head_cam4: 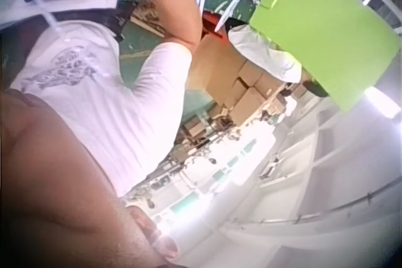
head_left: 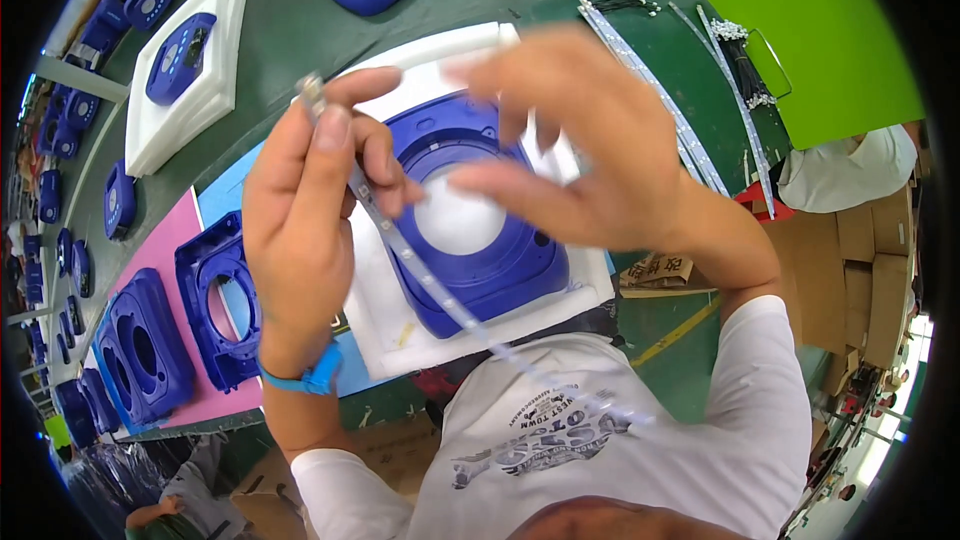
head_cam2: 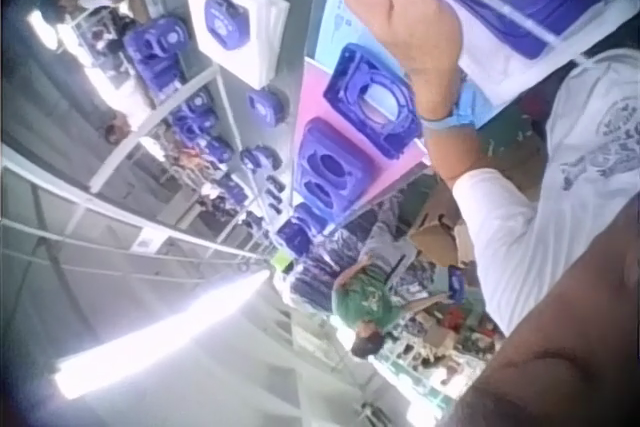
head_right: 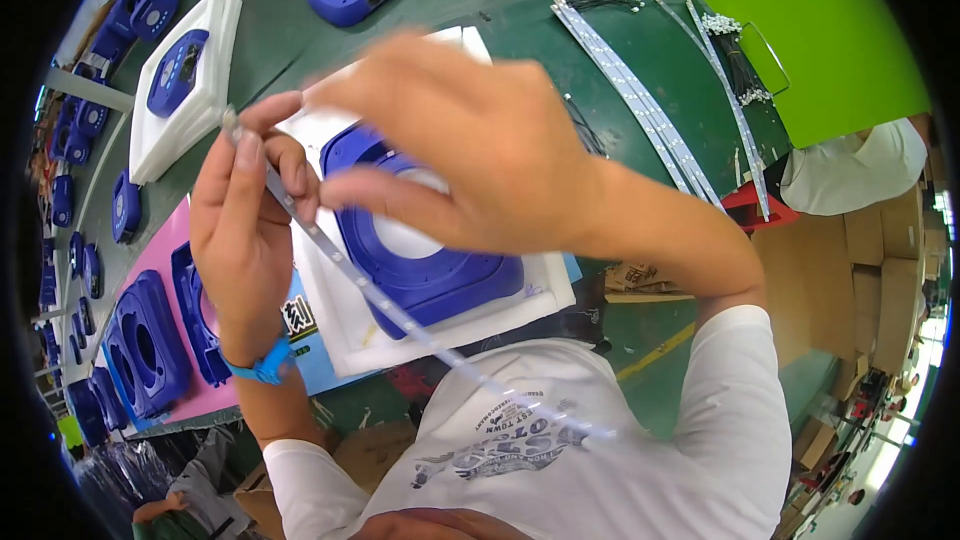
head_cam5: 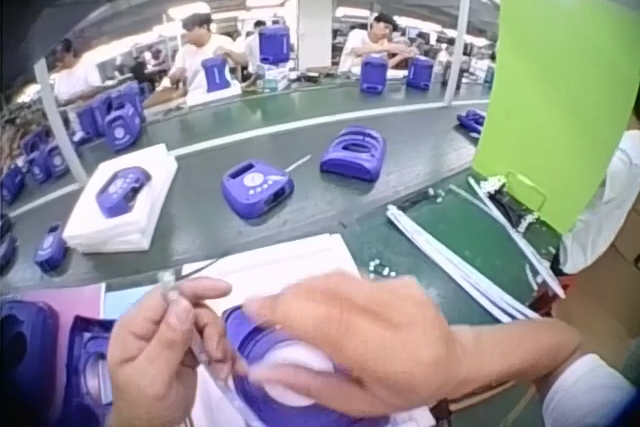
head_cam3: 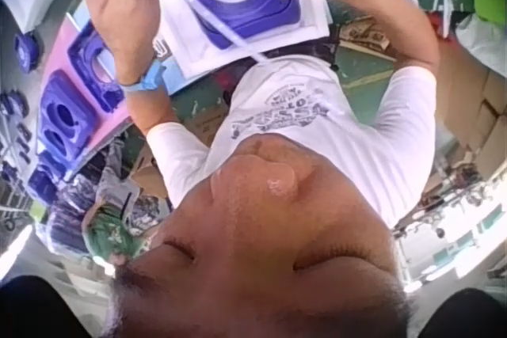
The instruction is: The person assembles circular electronic components into blue plastic housings by hand on a production line.
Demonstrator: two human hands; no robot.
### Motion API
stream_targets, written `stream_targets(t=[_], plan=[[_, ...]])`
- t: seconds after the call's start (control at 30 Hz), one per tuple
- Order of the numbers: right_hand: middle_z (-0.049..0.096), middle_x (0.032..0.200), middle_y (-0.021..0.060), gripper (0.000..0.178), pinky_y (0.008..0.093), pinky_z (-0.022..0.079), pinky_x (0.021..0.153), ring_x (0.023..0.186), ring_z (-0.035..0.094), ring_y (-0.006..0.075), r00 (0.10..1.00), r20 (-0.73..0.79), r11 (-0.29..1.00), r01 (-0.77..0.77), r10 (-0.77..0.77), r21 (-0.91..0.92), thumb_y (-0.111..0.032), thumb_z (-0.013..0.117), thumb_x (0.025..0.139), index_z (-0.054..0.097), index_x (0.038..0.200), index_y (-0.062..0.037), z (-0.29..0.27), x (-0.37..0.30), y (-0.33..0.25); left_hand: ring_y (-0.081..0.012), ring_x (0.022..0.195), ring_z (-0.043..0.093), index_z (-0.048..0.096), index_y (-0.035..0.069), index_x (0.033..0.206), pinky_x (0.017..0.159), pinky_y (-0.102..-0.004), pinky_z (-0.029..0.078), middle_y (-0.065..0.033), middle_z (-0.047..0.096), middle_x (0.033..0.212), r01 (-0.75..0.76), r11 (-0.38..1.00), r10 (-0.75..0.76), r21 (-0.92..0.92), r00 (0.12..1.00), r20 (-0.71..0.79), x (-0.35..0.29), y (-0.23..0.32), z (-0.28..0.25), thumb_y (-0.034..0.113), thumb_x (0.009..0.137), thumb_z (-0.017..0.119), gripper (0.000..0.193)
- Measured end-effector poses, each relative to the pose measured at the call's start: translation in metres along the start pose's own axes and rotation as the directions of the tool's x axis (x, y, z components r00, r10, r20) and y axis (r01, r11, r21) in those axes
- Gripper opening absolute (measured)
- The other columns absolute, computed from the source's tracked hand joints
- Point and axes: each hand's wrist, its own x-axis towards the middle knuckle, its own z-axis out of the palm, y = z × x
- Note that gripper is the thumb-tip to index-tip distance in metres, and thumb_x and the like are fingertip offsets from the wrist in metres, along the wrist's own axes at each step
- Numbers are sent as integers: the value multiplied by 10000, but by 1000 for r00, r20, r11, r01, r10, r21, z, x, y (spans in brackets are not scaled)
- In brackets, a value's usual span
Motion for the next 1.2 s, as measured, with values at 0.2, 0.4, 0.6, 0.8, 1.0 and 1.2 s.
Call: stream_targets(t=[0.2,0.4,0.6,0.8,1.0,1.2], plan=[[780,988,136,235,351,583,758,816,706,256,700,503,702,-674,507,232,-144,801,956,792,1133,11,14,13,23,-72,681,493,705,-22,1282,650,-245,439,29,547,768,112,859,-228,500,957,178,12,15,-21,224,1174,520,326],[777,972,108,179,338,570,768,865,730,244,795,536,882,-436,284,179,-58,775,969,801,1133,8,23,-45,38,-58,674,499,712,13,1240,623,-237,407,2,643,775,176,912,-172,370,984,-44,-16,-26,-59,210,1168,543,269],[778,990,121,162,373,602,768,880,749,310,862,448,965,-262,238,-8,-42,792,927,799,1084,-1,41,-54,45,-99,802,634,652,-35,1272,762,-256,530,-111,788,980,107,959,-102,262,994,-34,-54,-77,-62,195,1189,498,289],[781,1007,130,139,383,614,760,880,763,317,939,310,988,-153,149,-10,-13,799,897,792,1036,1,77,-52,61,-167,932,724,648,-64,1254,881,-307,582,-155,804,1067,-17,959,7,283,999,34,-60,-88,-61,147,1179,515,260],[728,1002,112,156,354,604,742,878,732,269,959,256,992,-128,122,4,56,805,867,793,1005,-15,86,-48,61,-162,902,729,658,-66,1246,855,-304,590,-151,812,1047,43,965,-39,258,999,-22,-65,-94,-63,160,1178,517,274],[713,977,83,130,364,581,721,868,705,273,964,200,984,-178,177,-15,-25,823,850,798,972,-62,89,-51,67,-134,886,702,668,-35,1213,816,-259,515,-139,810,1078,70,952,-66,297,998,-23,-64,-91,-63,169,1181,503,264]])
